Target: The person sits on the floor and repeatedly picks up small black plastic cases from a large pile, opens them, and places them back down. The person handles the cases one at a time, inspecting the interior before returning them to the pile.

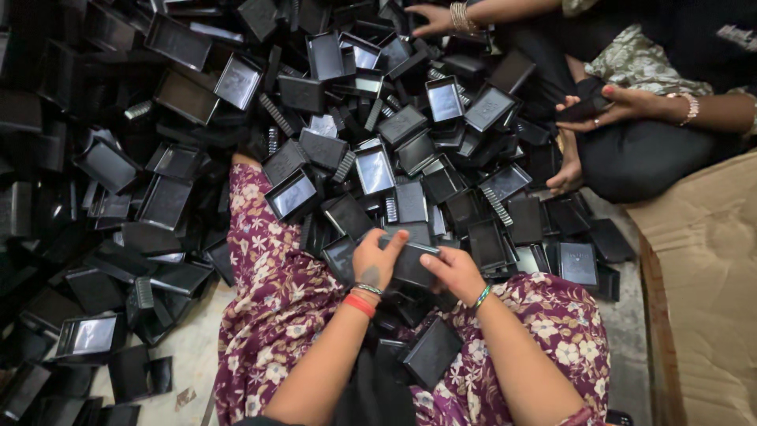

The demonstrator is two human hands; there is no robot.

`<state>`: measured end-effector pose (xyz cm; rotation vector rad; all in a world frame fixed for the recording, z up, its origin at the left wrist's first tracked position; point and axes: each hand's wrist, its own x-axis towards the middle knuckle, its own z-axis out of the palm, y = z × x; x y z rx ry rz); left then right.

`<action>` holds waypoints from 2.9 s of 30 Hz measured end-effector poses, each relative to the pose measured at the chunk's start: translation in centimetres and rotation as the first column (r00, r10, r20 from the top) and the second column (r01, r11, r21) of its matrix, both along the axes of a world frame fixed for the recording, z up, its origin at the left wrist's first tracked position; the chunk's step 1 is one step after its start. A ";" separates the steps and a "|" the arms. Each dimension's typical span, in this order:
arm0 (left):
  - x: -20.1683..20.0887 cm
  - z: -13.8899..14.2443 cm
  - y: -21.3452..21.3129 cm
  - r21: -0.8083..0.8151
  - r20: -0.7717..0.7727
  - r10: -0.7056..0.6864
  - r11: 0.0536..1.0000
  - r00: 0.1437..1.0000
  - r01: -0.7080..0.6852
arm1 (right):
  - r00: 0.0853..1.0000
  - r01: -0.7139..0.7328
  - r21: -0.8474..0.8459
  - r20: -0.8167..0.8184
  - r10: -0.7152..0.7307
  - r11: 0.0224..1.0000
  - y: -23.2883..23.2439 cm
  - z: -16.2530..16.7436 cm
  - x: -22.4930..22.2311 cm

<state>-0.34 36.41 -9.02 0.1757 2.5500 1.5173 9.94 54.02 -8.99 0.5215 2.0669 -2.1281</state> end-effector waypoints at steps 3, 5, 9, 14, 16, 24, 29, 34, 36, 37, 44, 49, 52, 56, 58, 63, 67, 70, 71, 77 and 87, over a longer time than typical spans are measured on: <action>0.3 1.0 -0.5 0.063 0.031 -0.081 0.995 0.996 0.079 | 0.996 0.040 0.036 0.073 -0.043 0.999 1.0 1.4 -0.2; -0.2 1.7 -1.4 0.261 0.144 -0.115 0.962 0.983 0.075 | 0.956 0.254 0.118 0.120 -0.268 0.960 2.8 3.7 0.6; -3.2 2.4 -6.1 -0.266 -0.394 -0.080 0.963 0.916 -0.030 | 0.526 0.479 -0.712 -0.236 -0.817 0.514 11.0 10.9 6.2; -4.3 1.4 -9.4 -0.768 -0.197 -0.294 0.639 0.935 0.039 | 0.268 0.490 -0.697 -0.451 -0.851 0.523 12.7 13.0 9.7; -4.1 1.6 -9.1 -0.711 -0.226 -0.261 0.703 0.939 0.025 | 0.372 0.493 -0.645 -0.451 -0.811 0.584 9.6 12.1 7.5; 1.4 8.3 -4.5 -0.184 -0.479 -0.282 0.958 0.831 0.219 | 0.995 0.070 -0.504 -0.029 -0.098 0.861 -5.3 6.7 1.0; 3.0 10.0 -2.1 -0.038 -0.436 -0.306 0.946 0.846 0.322 | 0.999 -0.002 -0.758 -0.023 -0.023 0.653 -3.6 4.4 1.9; 1.8 7.4 -0.8 -0.111 -0.464 -0.316 0.948 0.828 0.300 | 0.781 0.597 -0.651 0.340 -0.523 0.468 0.8 3.0 1.2; 0.5 5.9 0.4 -0.181 -0.489 -0.344 0.939 0.802 0.293 | 0.723 0.640 -0.659 0.342 -0.600 0.395 1.8 2.6 0.8; -0.7 5.1 1.5 -0.221 -0.518 -0.364 0.931 0.774 0.290 | 0.692 0.657 -0.664 0.343 -0.635 0.357 2.0 2.4 0.6; -14.0 3.0 12.4 -0.511 -0.515 -0.498 0.832 0.698 0.217 | 0.739 0.625 -0.633 0.292 -0.607 0.457 -0.1 0.9 -0.6; -17.0 3.2 16.3 -0.728 -0.451 -0.425 0.683 0.785 -0.049 | 0.736 0.642 -0.588 0.293 -0.610 0.492 0.2 1.2 -1.5; -16.7 2.5 16.0 -0.769 -0.377 -0.401 0.638 0.835 -0.041 | 0.756 0.619 -0.601 0.281 -0.592 0.506 0.1 1.5 -2.3; -14.2 2.3 11.4 -0.781 -0.054 -0.520 0.554 0.853 0.288 | 0.797 0.565 -0.606 0.227 -0.559 0.559 -0.6 1.7 -2.9; -11.1 2.5 7.4 -0.795 0.022 -0.529 0.506 0.849 0.336 | 0.794 0.567 -0.607 0.223 -0.566 0.557 -0.8 1.7 -2.9; -1.4 2.9 -0.5 -0.738 -0.429 -0.666 0.648 0.610 0.189 | 0.726 0.634 -0.568 0.202 -0.657 0.525 -0.7 1.5 -2.9; 0.5 3.2 -2.4 -0.712 -0.301 -0.655 0.638 0.693 0.295 | 0.719 0.608 -0.648 0.205 -0.664 0.458 -0.7 1.1 -2.7; -1.0 3.4 -2.0 -0.439 -0.248 -0.518 0.814 0.819 0.382 | 0.808 0.434 -0.710 0.035 -0.588 0.554 -0.9 1.0 -2.0; -1.4 3.4 -1.6 -0.270 -0.232 -0.454 0.880 0.861 0.391 | 0.816 0.418 -0.707 0.017 -0.578 0.570 -1.0 1.1 -1.6; 0.6 2.7 1.6 0.509 0.400 -0.403 0.845 0.824 0.166 | 0.866 0.309 -0.650 -0.110 -0.488 0.695 -1.9 1.3 -0.4; 1.4 0.3 0.6 0.336 0.022 -0.131 0.935 0.991 0.116 | 0.960 -0.012 0.149 -0.276 0.054 0.989 -2.8 1.0 1.2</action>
